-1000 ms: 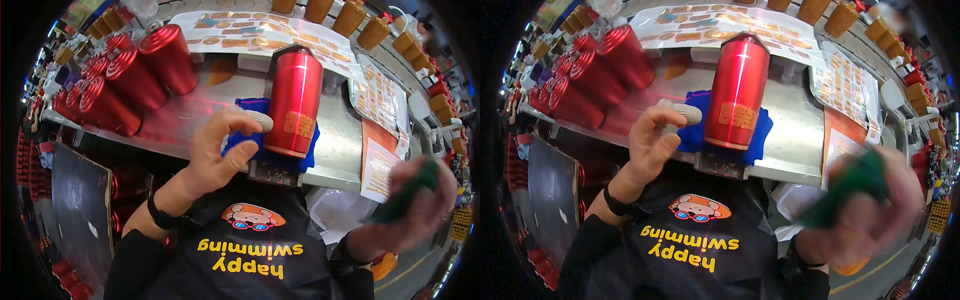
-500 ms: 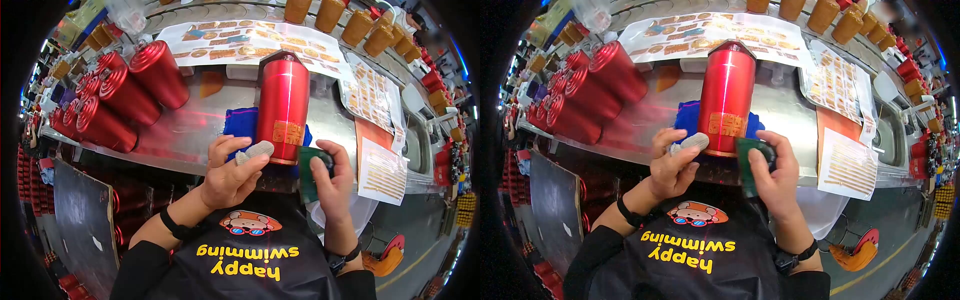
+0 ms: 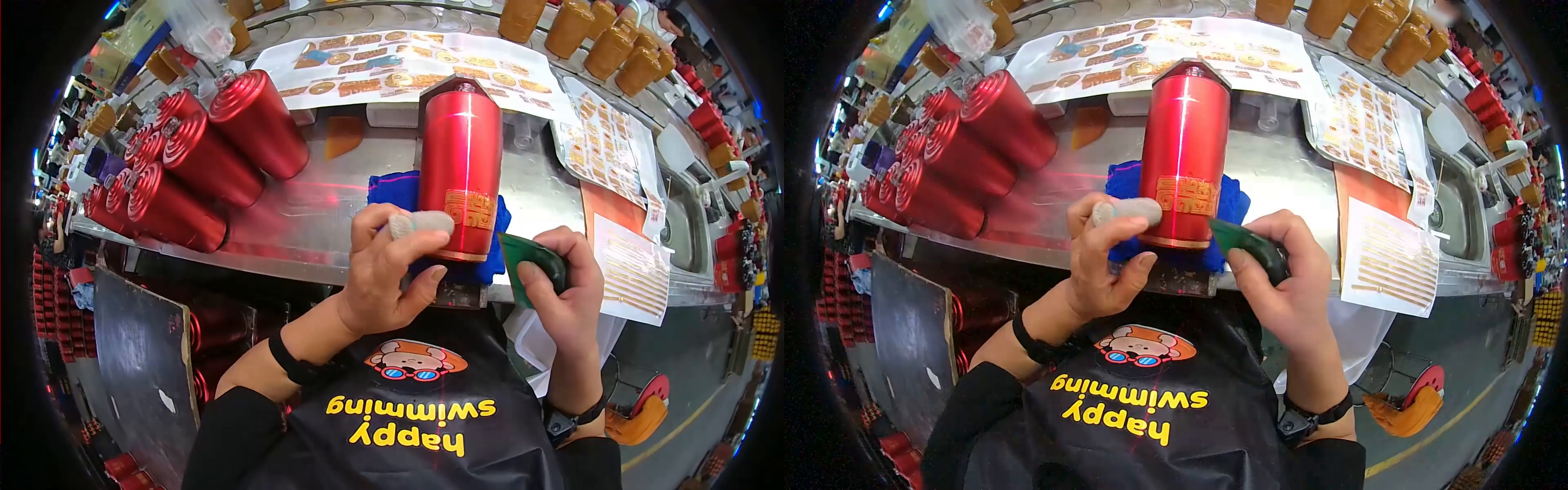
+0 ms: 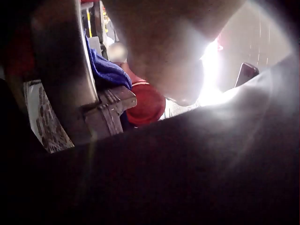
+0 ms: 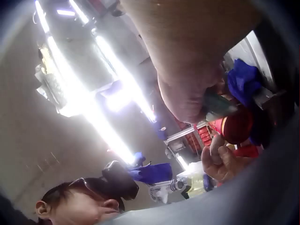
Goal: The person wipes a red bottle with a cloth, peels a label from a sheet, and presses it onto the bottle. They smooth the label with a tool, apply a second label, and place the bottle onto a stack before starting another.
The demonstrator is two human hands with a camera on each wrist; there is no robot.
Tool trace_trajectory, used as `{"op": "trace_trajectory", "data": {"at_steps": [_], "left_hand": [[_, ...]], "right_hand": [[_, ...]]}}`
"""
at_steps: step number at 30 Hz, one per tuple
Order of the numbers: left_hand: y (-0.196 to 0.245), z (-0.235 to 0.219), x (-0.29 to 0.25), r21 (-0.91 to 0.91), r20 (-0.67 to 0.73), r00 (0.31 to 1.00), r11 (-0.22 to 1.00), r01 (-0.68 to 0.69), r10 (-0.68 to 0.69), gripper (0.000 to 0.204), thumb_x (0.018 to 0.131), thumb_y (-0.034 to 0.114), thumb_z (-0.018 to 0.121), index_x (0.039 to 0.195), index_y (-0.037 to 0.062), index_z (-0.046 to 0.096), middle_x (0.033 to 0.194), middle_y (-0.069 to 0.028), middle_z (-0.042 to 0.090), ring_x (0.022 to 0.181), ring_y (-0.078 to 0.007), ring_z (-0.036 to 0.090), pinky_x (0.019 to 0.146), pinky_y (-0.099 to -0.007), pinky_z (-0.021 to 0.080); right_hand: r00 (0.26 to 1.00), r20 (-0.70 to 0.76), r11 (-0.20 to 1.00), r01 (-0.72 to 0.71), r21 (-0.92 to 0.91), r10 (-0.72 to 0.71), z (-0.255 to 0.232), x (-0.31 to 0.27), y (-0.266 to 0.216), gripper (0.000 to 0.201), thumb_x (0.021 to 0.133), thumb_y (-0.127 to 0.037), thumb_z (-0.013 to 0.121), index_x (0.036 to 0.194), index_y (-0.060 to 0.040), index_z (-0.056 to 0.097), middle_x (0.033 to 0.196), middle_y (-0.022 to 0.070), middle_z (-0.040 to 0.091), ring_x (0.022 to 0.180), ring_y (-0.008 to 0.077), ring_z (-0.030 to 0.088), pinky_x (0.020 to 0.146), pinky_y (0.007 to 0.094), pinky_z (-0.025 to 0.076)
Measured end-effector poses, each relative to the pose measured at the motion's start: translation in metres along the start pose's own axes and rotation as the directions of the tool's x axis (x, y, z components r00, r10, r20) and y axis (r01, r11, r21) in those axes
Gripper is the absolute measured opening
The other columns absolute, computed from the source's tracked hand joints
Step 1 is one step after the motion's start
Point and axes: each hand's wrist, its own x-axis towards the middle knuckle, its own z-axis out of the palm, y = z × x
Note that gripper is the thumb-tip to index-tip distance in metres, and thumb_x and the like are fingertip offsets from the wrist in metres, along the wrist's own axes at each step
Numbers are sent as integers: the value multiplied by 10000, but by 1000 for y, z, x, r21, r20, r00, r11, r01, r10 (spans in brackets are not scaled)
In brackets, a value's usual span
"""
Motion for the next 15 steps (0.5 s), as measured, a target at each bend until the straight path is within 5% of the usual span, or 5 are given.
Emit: {"op": "trace_trajectory", "data": {"at_steps": [3,12,15], "left_hand": [[-3,-3,-1,40,50,999,999,14,-16,361,829,197,709,1149,72,600,1187,-162,629,1073,-349,486,1000,-459,350],[-1,-4,6,-47,95,987,990,135,-130,281,766,105,703,1043,109,655,1282,-157,576,1155,-360,418,1020,-433,326],[-1,-3,12,-57,130,989,995,83,-75,254,737,62,680,985,119,673,1313,-159,553,1173,-364,415,1028,-430,322]], "right_hand": [[931,111,890,366,-273,-349,5,12,-14,194,780,44,698,959,11,630,838,68,604,725,106,568,618,246,440],[977,118,984,-175,-23,177,6,3,-19,170,813,-53,671,961,22,634,768,61,620,675,107,574,599,247,443],[985,129,991,-101,-87,112,6,5,-18,161,817,-44,665,958,25,630,757,53,627,659,97,570,604,250,450]]}}
